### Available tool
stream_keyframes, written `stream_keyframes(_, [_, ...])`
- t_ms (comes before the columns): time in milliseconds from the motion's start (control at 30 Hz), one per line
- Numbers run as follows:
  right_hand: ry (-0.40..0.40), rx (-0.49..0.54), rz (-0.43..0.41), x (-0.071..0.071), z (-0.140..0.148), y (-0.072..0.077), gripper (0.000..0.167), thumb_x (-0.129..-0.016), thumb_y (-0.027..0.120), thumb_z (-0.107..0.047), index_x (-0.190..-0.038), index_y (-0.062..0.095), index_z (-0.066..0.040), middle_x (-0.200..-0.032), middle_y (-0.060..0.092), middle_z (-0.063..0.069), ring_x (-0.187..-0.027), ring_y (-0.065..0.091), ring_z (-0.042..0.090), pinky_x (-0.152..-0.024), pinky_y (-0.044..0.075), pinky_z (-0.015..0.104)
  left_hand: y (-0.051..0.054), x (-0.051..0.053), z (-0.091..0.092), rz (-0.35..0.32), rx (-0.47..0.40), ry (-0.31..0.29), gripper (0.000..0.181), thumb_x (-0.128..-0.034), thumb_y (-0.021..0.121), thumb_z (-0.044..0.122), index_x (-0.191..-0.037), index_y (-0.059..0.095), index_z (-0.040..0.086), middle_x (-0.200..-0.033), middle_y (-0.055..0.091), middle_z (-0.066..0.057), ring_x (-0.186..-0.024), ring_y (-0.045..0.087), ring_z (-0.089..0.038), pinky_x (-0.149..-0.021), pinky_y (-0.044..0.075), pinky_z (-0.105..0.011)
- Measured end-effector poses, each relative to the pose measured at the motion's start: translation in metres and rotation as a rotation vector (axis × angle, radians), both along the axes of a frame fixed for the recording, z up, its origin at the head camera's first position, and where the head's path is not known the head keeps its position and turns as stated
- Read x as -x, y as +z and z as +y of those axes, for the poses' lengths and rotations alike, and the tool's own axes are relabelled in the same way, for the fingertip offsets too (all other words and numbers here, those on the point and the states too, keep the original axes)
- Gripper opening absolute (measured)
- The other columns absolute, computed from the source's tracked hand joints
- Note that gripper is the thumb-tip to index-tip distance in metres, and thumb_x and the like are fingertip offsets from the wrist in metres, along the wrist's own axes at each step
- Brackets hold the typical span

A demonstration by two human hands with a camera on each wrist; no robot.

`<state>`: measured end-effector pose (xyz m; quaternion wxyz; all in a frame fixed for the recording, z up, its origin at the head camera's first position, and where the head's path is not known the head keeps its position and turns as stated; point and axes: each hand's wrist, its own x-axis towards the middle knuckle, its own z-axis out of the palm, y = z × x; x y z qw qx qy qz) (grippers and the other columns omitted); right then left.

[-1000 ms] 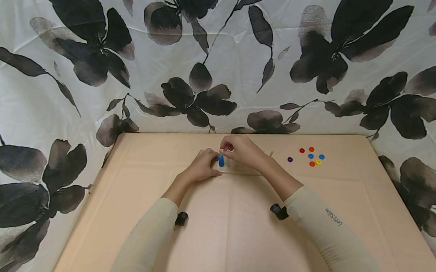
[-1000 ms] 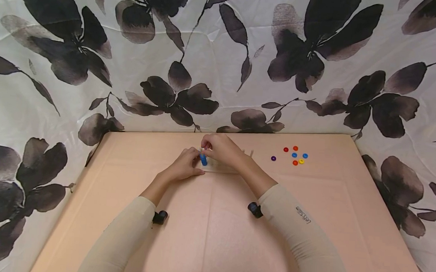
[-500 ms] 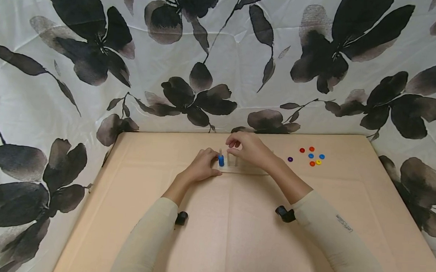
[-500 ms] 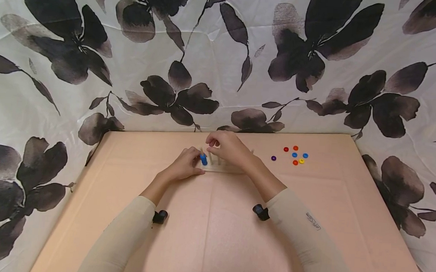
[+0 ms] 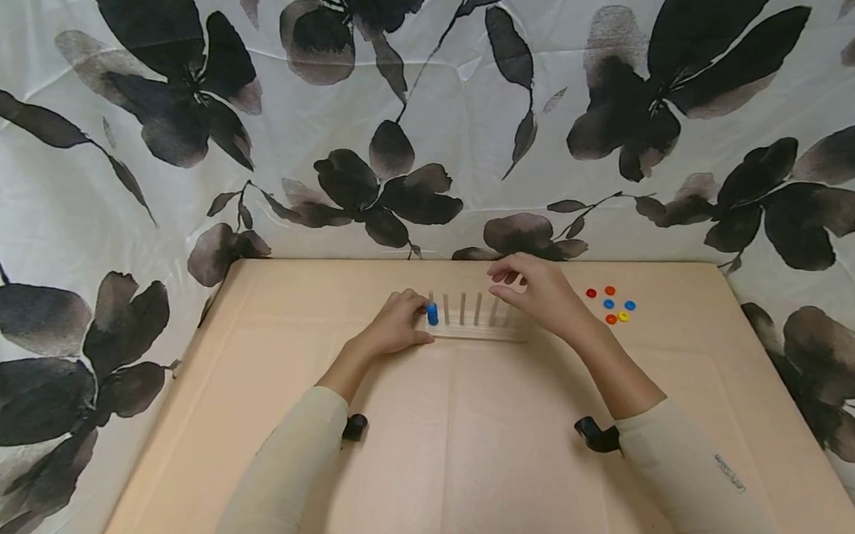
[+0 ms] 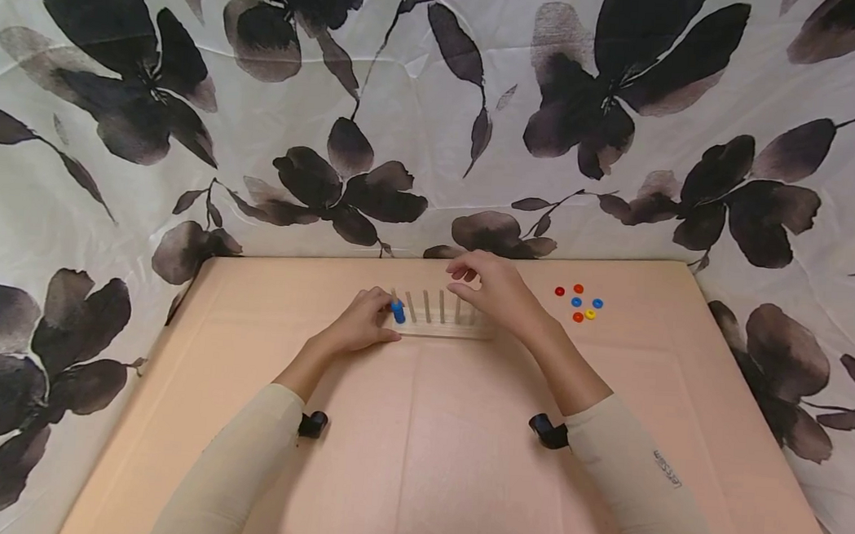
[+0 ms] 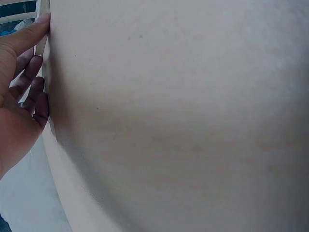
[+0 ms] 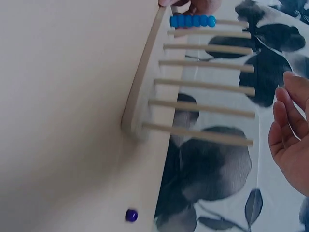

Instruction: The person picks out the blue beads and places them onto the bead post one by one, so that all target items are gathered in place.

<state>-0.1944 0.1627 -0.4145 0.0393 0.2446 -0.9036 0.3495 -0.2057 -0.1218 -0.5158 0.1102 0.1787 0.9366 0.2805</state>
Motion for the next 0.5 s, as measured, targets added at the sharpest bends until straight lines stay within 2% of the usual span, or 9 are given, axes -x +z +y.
stream_keyframes(400, [-0.147,0.026,0.079,-0.005,0.07,-0.014,0.022,-0.093,0.077,-0.013,-0.114,0.072,-0.007,-0.102,0.074,0.008,-0.094,0.066,0.024,-0.08,0.052,0.045,0.003,0.001,0.0,0.003,-0.003,-0.002,0.061,-0.0853,0.087,0.026,-0.135,0.061,0.001,-0.128,0.06,-0.01,-0.12,0.047,-0.029,-0.105,0.042,-0.041])
stream_keyframes(500, [-0.19,0.007,0.075,-0.003,0.088,-0.022,0.022,-0.093,0.078,-0.013,-0.113,0.072,-0.006,-0.1,0.074,0.01,-0.092,0.066,0.023,-0.078,0.051,0.037,0.003,0.0,0.0,0.001,0.002,-0.003,0.062,-0.0855,0.086,0.027,-0.136,0.061,0.0,-0.128,0.06,-0.01,-0.121,0.047,-0.029,-0.106,0.041,-0.041])
